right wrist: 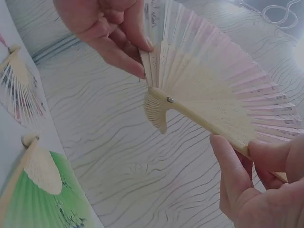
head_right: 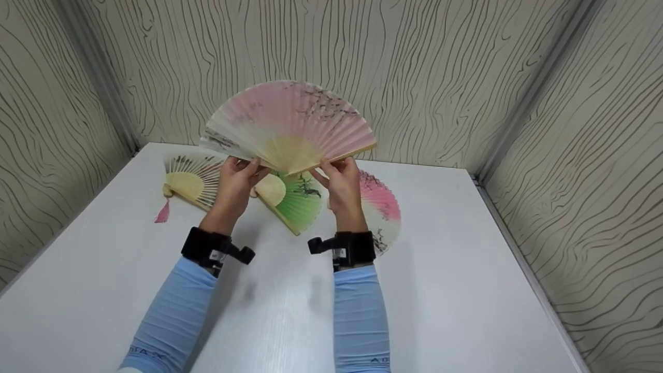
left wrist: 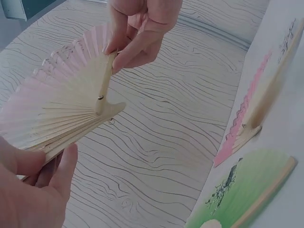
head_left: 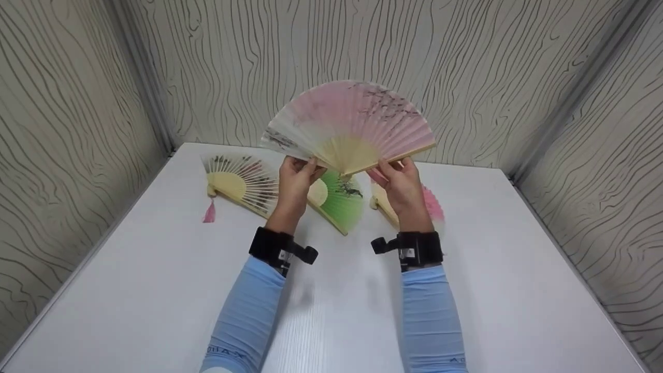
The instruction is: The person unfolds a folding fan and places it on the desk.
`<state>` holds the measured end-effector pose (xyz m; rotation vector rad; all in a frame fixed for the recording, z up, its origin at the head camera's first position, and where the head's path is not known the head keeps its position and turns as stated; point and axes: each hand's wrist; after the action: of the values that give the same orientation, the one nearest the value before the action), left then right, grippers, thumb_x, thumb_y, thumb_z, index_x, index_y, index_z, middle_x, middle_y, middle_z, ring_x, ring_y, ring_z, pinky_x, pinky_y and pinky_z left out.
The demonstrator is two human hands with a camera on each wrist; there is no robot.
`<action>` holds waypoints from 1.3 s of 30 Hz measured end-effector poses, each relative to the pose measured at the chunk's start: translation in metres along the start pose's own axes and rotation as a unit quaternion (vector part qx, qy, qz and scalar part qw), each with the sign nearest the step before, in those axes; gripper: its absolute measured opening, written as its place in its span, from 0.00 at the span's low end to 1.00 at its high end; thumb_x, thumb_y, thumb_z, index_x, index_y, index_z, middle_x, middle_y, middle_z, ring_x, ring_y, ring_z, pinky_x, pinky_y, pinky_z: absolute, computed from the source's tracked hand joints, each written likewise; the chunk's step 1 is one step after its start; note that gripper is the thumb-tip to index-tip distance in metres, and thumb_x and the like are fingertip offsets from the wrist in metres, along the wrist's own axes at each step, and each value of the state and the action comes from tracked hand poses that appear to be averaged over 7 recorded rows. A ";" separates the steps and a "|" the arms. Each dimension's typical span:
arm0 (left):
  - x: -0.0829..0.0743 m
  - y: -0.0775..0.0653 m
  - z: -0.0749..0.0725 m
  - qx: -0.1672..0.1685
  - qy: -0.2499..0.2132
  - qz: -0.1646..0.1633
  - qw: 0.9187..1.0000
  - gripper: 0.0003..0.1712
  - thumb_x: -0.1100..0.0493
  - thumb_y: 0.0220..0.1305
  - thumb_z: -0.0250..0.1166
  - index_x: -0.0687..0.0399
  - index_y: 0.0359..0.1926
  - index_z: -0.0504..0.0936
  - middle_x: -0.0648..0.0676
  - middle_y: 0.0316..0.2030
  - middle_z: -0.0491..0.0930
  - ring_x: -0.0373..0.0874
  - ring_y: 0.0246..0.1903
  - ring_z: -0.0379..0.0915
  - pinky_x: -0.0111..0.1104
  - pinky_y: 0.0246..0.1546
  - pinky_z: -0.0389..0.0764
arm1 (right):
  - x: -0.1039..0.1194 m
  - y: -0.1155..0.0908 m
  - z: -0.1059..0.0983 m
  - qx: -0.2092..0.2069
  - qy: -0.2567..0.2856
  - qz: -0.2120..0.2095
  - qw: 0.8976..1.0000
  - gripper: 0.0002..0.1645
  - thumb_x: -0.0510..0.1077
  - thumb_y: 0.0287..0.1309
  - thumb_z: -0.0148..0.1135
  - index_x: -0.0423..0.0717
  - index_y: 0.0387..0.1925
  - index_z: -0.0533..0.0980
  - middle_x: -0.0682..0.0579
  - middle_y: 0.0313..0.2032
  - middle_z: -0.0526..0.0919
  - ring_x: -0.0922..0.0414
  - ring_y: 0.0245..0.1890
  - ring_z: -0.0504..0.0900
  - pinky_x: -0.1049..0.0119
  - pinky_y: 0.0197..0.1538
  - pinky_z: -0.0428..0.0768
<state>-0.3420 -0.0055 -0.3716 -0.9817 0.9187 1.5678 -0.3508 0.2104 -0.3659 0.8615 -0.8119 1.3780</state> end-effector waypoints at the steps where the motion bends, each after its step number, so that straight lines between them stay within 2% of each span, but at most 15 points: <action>1: 0.001 0.000 0.002 -0.012 -0.023 0.005 1.000 0.20 0.68 0.82 0.57 0.66 0.70 0.71 0.63 0.58 0.82 0.50 0.55 0.86 0.40 0.66 0.88 | -0.001 0.000 0.002 -0.005 0.029 -0.002 1.000 0.28 0.31 0.81 0.50 0.43 0.77 0.64 0.47 0.59 0.76 0.60 0.51 0.89 0.67 0.58 0.91; 5: 0.004 -0.003 0.011 -0.056 -0.108 0.037 0.992 0.20 0.67 0.83 0.56 0.66 0.70 0.70 0.59 0.56 0.83 0.41 0.50 0.87 0.40 0.66 0.88 | -0.006 0.001 0.012 -0.024 0.138 -0.017 0.990 0.20 0.31 0.80 0.50 0.48 0.66 0.72 0.49 0.53 0.80 0.60 0.45 0.91 0.66 0.55 0.92; 9: 0.005 -0.006 0.016 -0.062 -0.133 0.073 0.986 0.23 0.66 0.84 0.55 0.61 0.74 0.69 0.59 0.60 0.83 0.39 0.51 0.88 0.41 0.65 0.88 | -0.008 0.000 0.018 -0.028 0.179 -0.021 0.983 0.17 0.32 0.81 0.50 0.50 0.61 0.74 0.50 0.50 0.83 0.60 0.45 0.91 0.63 0.56 0.92; 13: 0.003 -0.007 0.016 -0.053 -0.135 0.077 0.986 0.23 0.66 0.84 0.56 0.60 0.74 0.70 0.58 0.57 0.84 0.41 0.51 0.88 0.43 0.65 0.88 | -0.007 -0.002 0.018 -0.032 0.184 -0.011 0.982 0.19 0.33 0.81 0.49 0.49 0.65 0.72 0.49 0.53 0.81 0.59 0.46 0.92 0.64 0.56 0.92; 15: 0.005 -0.006 0.016 -0.042 -0.133 0.076 0.987 0.25 0.67 0.83 0.57 0.59 0.75 0.68 0.59 0.59 0.84 0.44 0.54 0.88 0.44 0.66 0.88 | -0.007 -0.002 0.019 -0.036 0.180 -0.006 0.983 0.20 0.32 0.81 0.48 0.48 0.67 0.71 0.48 0.55 0.80 0.59 0.46 0.92 0.65 0.56 0.91; 20: 0.009 -0.007 0.017 -0.004 -0.108 0.086 0.990 0.38 0.72 0.76 0.64 0.55 0.80 0.61 0.66 0.69 0.78 0.54 0.65 0.82 0.43 0.67 0.87 | -0.008 -0.003 0.022 -0.047 0.174 0.000 0.984 0.23 0.32 0.81 0.48 0.48 0.71 0.69 0.45 0.60 0.77 0.58 0.46 0.92 0.65 0.56 0.91; 23: 0.010 -0.009 0.018 0.002 -0.081 0.092 0.992 0.44 0.75 0.70 0.69 0.55 0.80 0.60 0.68 0.70 0.76 0.56 0.65 0.81 0.40 0.65 0.88 | -0.009 -0.004 0.026 -0.050 0.175 -0.004 0.983 0.24 0.31 0.81 0.48 0.47 0.71 0.70 0.45 0.61 0.77 0.58 0.46 0.92 0.65 0.56 0.91; 26: 0.014 -0.010 0.021 -0.012 -0.058 0.102 0.993 0.45 0.76 0.67 0.71 0.56 0.78 0.61 0.68 0.69 0.78 0.53 0.59 0.84 0.38 0.63 0.88 | -0.009 -0.006 0.030 -0.049 0.179 -0.010 0.983 0.23 0.30 0.81 0.48 0.44 0.70 0.70 0.46 0.59 0.79 0.59 0.46 0.92 0.64 0.55 0.92; 31: 0.018 -0.009 0.024 -0.070 -0.065 0.131 0.987 0.34 0.78 0.63 0.73 0.61 0.66 0.68 0.63 0.57 0.86 0.47 0.49 0.87 0.34 0.56 0.91 | -0.010 -0.009 0.036 -0.043 0.195 0.011 0.980 0.17 0.31 0.82 0.47 0.42 0.64 0.72 0.48 0.53 0.81 0.59 0.46 0.90 0.65 0.56 0.91; 34: 0.018 -0.008 0.024 -0.099 -0.084 0.144 0.981 0.31 0.79 0.62 0.73 0.64 0.62 0.72 0.60 0.50 0.88 0.43 0.46 0.88 0.33 0.53 0.92 | -0.011 -0.009 0.035 -0.032 0.182 0.035 0.982 0.16 0.31 0.82 0.49 0.43 0.62 0.72 0.49 0.51 0.82 0.59 0.47 0.90 0.66 0.59 0.90; 36: 0.017 -0.007 0.023 -0.114 -0.090 0.143 0.979 0.30 0.79 0.61 0.74 0.65 0.61 0.75 0.63 0.49 0.90 0.40 0.43 0.89 0.33 0.52 0.92 | -0.010 -0.009 0.033 -0.021 0.147 0.052 0.988 0.14 0.32 0.81 0.51 0.43 0.61 0.73 0.50 0.49 0.83 0.59 0.46 0.90 0.67 0.61 0.89; 37: 0.017 -0.007 0.022 -0.120 -0.091 0.139 0.979 0.29 0.79 0.61 0.74 0.65 0.61 0.75 0.64 0.49 0.91 0.39 0.42 0.90 0.33 0.52 0.93 | -0.009 -0.010 0.031 -0.013 0.118 0.065 0.991 0.13 0.33 0.81 0.53 0.43 0.60 0.74 0.51 0.48 0.83 0.59 0.46 0.90 0.67 0.61 0.89; 39: 0.016 -0.006 0.020 -0.127 -0.092 0.130 0.979 0.28 0.80 0.61 0.73 0.67 0.61 0.77 0.70 0.51 0.90 0.39 0.40 0.90 0.33 0.50 0.93 | -0.005 -0.013 0.026 0.018 0.022 0.096 0.995 0.09 0.37 0.82 0.56 0.43 0.58 0.75 0.51 0.45 0.84 0.58 0.44 0.90 0.66 0.59 0.91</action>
<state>-0.3415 0.0192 -0.3790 -0.8991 0.7521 1.9998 -0.3380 0.1856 -0.3585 0.7944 -0.8556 1.5786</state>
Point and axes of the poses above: each hand's wrist, its own y-axis towards the middle knuckle, its own z-axis out of the palm, x = y × z
